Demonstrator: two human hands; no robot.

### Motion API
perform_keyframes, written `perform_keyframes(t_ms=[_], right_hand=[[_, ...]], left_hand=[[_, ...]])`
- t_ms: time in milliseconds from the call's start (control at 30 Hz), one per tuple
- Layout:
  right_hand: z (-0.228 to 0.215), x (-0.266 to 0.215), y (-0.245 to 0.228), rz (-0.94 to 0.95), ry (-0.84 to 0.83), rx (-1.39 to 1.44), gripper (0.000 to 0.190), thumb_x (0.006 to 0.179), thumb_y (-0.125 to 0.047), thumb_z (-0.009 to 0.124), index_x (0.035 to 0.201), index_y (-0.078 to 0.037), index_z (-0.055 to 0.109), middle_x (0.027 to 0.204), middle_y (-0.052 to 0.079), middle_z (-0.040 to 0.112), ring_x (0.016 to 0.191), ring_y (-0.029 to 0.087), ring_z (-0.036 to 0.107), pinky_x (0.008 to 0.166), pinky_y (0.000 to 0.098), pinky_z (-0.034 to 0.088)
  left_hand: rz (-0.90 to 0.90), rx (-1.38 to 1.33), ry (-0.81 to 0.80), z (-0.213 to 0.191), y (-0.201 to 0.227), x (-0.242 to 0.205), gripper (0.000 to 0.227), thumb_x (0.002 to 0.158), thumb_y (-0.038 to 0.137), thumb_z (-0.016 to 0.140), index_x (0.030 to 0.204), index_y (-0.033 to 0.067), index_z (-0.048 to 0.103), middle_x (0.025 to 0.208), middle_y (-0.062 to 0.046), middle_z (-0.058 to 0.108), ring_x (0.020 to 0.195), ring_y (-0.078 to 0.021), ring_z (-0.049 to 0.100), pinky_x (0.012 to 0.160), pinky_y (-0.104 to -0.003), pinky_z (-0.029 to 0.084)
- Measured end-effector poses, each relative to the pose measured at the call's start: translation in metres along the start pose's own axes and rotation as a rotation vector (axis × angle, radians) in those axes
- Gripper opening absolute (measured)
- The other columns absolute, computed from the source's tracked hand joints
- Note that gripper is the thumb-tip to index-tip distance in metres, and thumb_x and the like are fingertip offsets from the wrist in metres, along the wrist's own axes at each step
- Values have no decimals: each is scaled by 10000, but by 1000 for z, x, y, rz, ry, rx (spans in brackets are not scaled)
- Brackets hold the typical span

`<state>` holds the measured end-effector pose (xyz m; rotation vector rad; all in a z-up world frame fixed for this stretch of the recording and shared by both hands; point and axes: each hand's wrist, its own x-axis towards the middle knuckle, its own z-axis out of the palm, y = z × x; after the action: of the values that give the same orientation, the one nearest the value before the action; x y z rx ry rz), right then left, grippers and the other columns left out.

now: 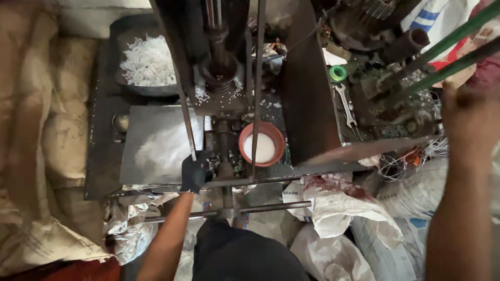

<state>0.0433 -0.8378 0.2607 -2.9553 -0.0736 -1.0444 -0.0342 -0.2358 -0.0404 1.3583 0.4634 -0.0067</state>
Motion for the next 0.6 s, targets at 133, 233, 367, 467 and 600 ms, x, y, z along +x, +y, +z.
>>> perform_keyframes(t_ms=[133,233,367,467,600], right_hand=[[-4,-53,-10,34,380,-68,243,1010,-32,679,771,-28,637,762,128,597,673,280,577,652,407,403],[11,-58,-6,87,448,-115,303,996,-46,698,714,-30,591,736,114,581,640,274,542,624,421,358],[23,-55,1,111,482,-16,345,1023,-30,679,700,-16,557,705,113,566,619,253,518,631,409,353],[31,-59,4,225,458,52,313,1050,-58,680,744,-15,631,694,99,581,579,228,500,585,396,349],[46,-59,7,203,506,169,347,1111,-26,623,769,29,652,720,111,631,572,225,519,567,391,371]], left_hand=[[23,-7,38,5,9,-6,270,964,281,719,1014,15,732,634,39,519,532,-68,468,477,-269,367],[8,249,36,-4,11,-19,375,999,377,661,1102,17,666,704,-31,601,598,-160,554,535,-336,431],[76,935,-104,-58,9,-39,448,948,459,639,1208,95,636,868,-69,720,771,-245,690,687,-389,531],[-86,1429,-384,-123,-8,-59,479,887,510,664,1187,137,671,959,-72,731,866,-262,704,765,-417,549],[-168,1743,-534,-159,-51,-68,523,806,577,698,1158,192,718,1079,-76,746,993,-284,722,869,-454,573]])
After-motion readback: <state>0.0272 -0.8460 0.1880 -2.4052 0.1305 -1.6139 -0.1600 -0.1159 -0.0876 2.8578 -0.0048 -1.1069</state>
